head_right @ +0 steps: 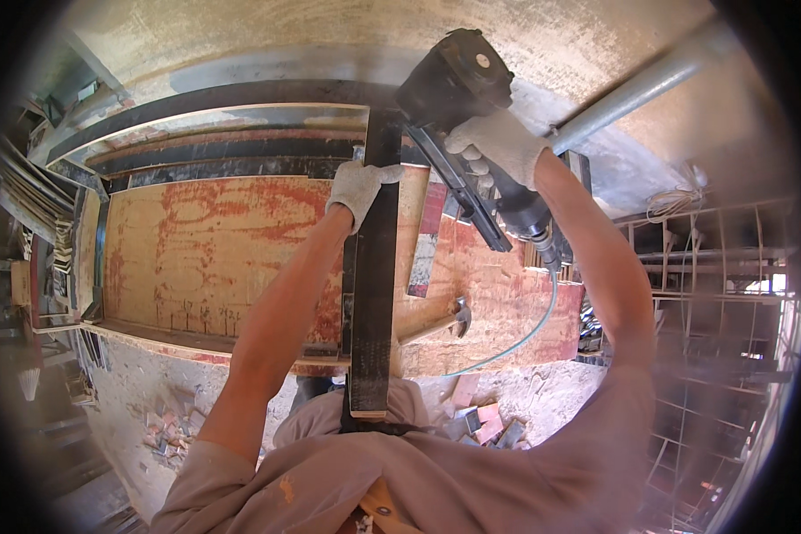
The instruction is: The person assembles a wooden frame by positioning planks and using a pneumatic nail gun to fasten them together. They repeatedly pick up pieces, align them, and drive nails into the joints.
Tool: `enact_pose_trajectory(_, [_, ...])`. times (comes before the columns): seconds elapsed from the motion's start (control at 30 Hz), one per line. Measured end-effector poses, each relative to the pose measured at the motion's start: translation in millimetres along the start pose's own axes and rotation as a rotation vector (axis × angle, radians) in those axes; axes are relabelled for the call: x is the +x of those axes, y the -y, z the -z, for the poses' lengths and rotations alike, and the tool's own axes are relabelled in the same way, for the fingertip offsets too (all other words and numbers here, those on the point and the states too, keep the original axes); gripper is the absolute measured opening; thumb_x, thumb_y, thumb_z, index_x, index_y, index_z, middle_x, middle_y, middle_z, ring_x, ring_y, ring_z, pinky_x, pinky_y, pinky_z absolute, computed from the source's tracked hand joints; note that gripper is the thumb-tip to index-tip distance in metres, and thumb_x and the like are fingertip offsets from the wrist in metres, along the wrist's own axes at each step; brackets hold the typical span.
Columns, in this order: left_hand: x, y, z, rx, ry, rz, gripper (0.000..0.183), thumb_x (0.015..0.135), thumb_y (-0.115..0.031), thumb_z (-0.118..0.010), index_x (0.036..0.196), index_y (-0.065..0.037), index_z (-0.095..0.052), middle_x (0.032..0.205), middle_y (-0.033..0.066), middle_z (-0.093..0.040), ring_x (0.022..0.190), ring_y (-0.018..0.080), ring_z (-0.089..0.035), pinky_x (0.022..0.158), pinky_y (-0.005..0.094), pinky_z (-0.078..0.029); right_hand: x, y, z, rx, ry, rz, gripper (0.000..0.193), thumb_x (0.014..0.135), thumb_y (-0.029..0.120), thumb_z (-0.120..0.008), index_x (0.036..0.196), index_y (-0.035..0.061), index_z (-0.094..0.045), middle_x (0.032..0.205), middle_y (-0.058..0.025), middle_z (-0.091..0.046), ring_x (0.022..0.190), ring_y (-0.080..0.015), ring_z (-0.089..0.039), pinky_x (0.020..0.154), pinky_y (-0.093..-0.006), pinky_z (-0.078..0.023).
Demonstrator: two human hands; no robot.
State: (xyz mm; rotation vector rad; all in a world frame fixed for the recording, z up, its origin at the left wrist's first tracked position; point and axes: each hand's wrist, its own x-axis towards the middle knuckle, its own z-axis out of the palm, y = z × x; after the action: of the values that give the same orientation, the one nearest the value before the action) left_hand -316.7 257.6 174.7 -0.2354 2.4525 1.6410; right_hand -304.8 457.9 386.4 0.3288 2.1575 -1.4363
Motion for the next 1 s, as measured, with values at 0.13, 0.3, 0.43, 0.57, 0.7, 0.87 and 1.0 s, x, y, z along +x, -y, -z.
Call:
enact_pose_trajectory(0.13, [-1, -8, 8, 0.011, 0.104, 0.011, 0.071, 0.076, -0.049, -0.08, 0.114, 0.01, -0.067, 0.114, 0.0319, -0.067, 0.114, 0.0448, -0.062, 0.096, 0.0447, -0.05, -10, -9, -2, 0.009, 0.04, 0.032, 0.018, 0.085, 0.009, -0.064, 0.07, 0.0086, -0.055, 0.058, 0.0014, -0.042, 0.047, -0.0113, -0.041, 0.042, -0.0313, -0.037])
enact_pose_trajectory(0.3, [-2, -6, 7, -0.073, 0.186, -0.112, 0.063, 0.083, -0.051, -0.074, 0.116, 0.003, -0.07, 0.106, 0.0285, -0.07, 0.111, 0.0428, -0.064, 0.091, 0.0474, -0.052, -26, -32, 2, 0.055, -0.036, 0.009, 0.011, 0.084, 0.01, -0.067, 0.077, 0.0068, -0.06, 0.059, 0.0015, -0.043, 0.046, -0.0115, -0.042, 0.042, -0.0306, -0.039])
enact_pose_trajectory(0.43, [0, -9, 15, 0.217, 0.108, -0.15, 0.058, 0.087, -0.051, -0.068, 0.119, -0.002, -0.069, 0.109, 0.0275, -0.069, 0.109, 0.0392, -0.067, 0.089, 0.0482, -0.053, -69, -92, 0, 0.225, -0.078, -0.092, 0.013, 0.086, 0.013, -0.07, 0.096, 0.0053, -0.071, 0.06, 0.0035, -0.045, 0.047, -0.0093, -0.043, 0.045, -0.0262, -0.037])
enact_pose_trajectory(0.57, [-61, -60, 12, 0.63, -0.464, -0.52, 0.061, 0.081, -0.049, -0.073, 0.118, 0.0, -0.066, 0.115, 0.025, -0.069, 0.104, 0.0388, -0.068, 0.089, 0.0476, -0.053, -114, -255, -21, 0.334, -0.294, -0.102, 0.012, 0.085, 0.018, -0.075, 0.09, 0.0074, -0.074, 0.069, 0.0005, -0.061, 0.054, -0.0078, -0.05, 0.05, -0.0261, -0.042])
enact_pose_trajectory(0.7, [-82, -96, -45, 0.851, -0.1, -0.552, 0.074, 0.078, -0.051, -0.073, 0.127, 0.002, -0.057, 0.132, 0.0282, -0.059, 0.114, 0.0394, -0.065, 0.094, 0.046, -0.053, -190, -394, -101, 0.605, -0.346, -0.357, 0.01, 0.082, 0.013, -0.07, 0.086, 0.0044, -0.069, 0.067, -0.0031, -0.064, 0.054, -0.0116, -0.058, 0.051, -0.0324, -0.048])
enact_pose_trajectory(0.87, [-73, -61, -161, 0.907, 0.233, -0.26, 0.061, 0.082, -0.055, -0.068, 0.111, -0.001, -0.072, 0.114, 0.0225, -0.071, 0.107, 0.0362, -0.07, 0.088, 0.0458, -0.057, -283, -625, -267, -0.831, -0.325, -0.027, 0.011, 0.082, 0.016, -0.058, 0.077, 0.0091, -0.065, 0.075, -0.0104, -0.066, 0.073, -0.0303, -0.067, 0.07, -0.0462, -0.051])
enact_pose_trajectory(1.0, [-67, 52, -218, 1.001, 0.448, -0.018, 0.071, 0.076, -0.06, -0.073, 0.119, -0.003, -0.069, 0.126, 0.0191, -0.067, 0.111, 0.0342, -0.068, 0.087, 0.0464, -0.057, -368, -670, -391, -0.093, -0.355, -0.541, 0.023, 0.088, 0.024, -0.056, 0.092, 0.0067, -0.07, 0.092, -0.0128, -0.074, 0.09, -0.0343, -0.069, 0.087, -0.0463, -0.052])
